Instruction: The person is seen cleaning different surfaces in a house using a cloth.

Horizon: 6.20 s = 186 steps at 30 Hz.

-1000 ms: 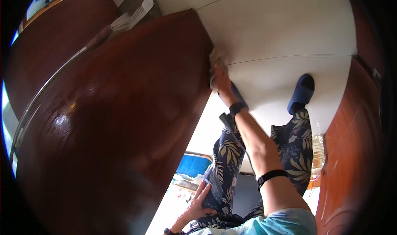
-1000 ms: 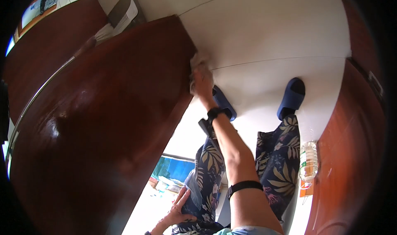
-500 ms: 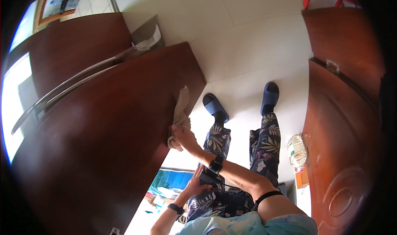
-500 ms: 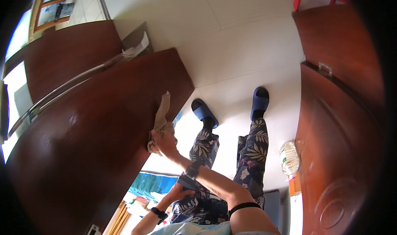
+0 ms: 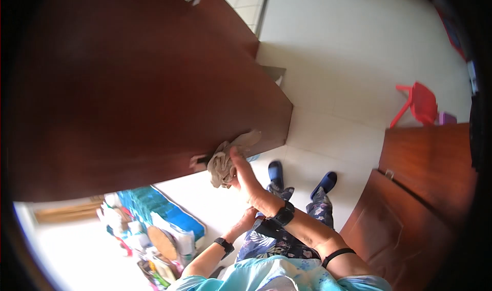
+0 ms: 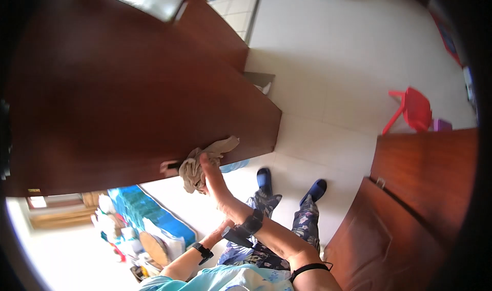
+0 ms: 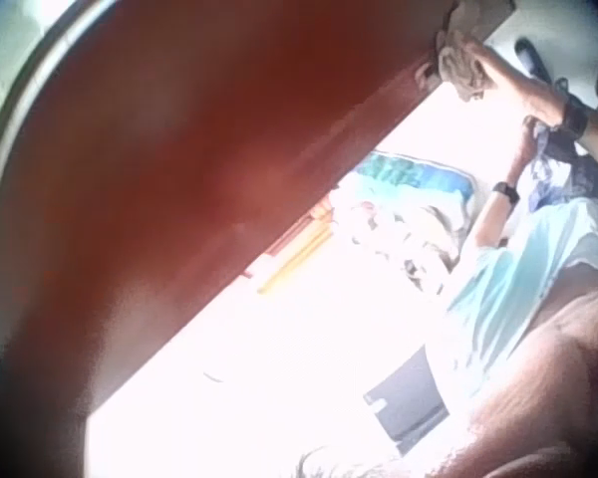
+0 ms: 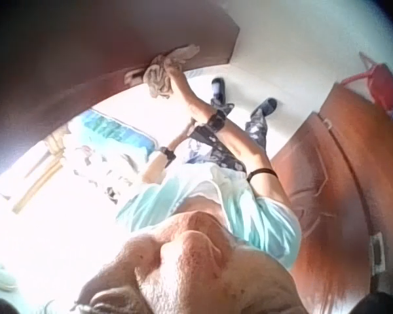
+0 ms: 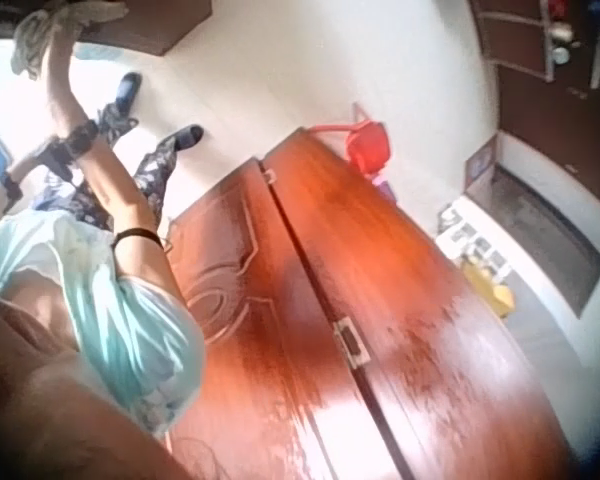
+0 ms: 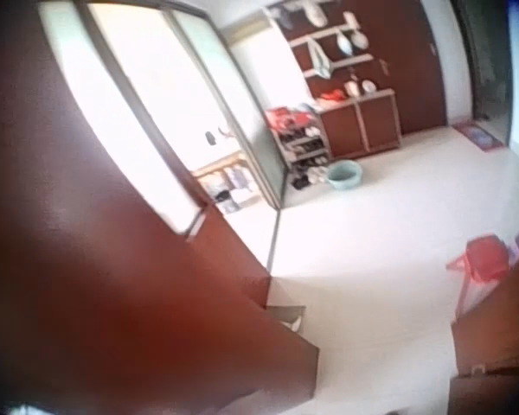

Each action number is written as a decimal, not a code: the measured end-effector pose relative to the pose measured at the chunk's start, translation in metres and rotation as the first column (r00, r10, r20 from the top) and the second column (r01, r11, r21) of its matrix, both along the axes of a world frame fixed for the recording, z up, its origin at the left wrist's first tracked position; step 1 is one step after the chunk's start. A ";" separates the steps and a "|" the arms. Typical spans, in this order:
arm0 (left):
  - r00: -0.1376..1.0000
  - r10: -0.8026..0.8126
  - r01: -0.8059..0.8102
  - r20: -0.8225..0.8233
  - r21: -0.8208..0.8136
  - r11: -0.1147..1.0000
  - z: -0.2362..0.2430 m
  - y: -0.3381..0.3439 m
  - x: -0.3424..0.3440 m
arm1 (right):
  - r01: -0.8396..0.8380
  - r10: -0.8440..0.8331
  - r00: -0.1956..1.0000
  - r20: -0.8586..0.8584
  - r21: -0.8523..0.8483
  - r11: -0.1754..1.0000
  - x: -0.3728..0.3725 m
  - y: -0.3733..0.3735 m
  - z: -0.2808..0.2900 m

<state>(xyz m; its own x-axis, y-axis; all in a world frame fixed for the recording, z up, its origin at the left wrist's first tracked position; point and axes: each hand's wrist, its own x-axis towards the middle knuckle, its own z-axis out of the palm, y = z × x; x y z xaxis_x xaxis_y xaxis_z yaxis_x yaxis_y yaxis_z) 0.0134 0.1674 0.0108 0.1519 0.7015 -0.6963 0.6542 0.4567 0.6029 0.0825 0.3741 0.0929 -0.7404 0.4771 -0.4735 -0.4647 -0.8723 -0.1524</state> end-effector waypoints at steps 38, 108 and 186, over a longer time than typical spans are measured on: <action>0.643 0.240 -0.766 0.728 0.606 0.214 0.203 0.078 -0.097 | -0.720 -0.720 0.693 -0.021 0.010 -0.694 0.004 -0.025 0.162; -0.478 0.237 -0.805 0.846 -0.530 0.267 0.076 0.039 0.075 | -0.396 -0.356 0.779 0.516 -0.036 -0.918 0.096 -0.050 0.092; -0.065 0.997 -0.995 0.052 0.076 -0.069 -0.146 -0.281 0.184 | 0.183 -0.310 0.621 0.720 -0.518 -0.835 -0.039 0.016 -0.180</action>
<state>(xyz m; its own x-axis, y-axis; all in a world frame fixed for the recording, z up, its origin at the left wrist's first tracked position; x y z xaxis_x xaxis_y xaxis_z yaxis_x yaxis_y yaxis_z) 0.1970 -0.1140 -0.1356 -0.7627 0.1355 -0.6324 -0.4494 0.5923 0.6688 0.0439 0.3905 -0.0874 -0.7331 -0.3836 -0.5616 -0.5644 0.8038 0.1877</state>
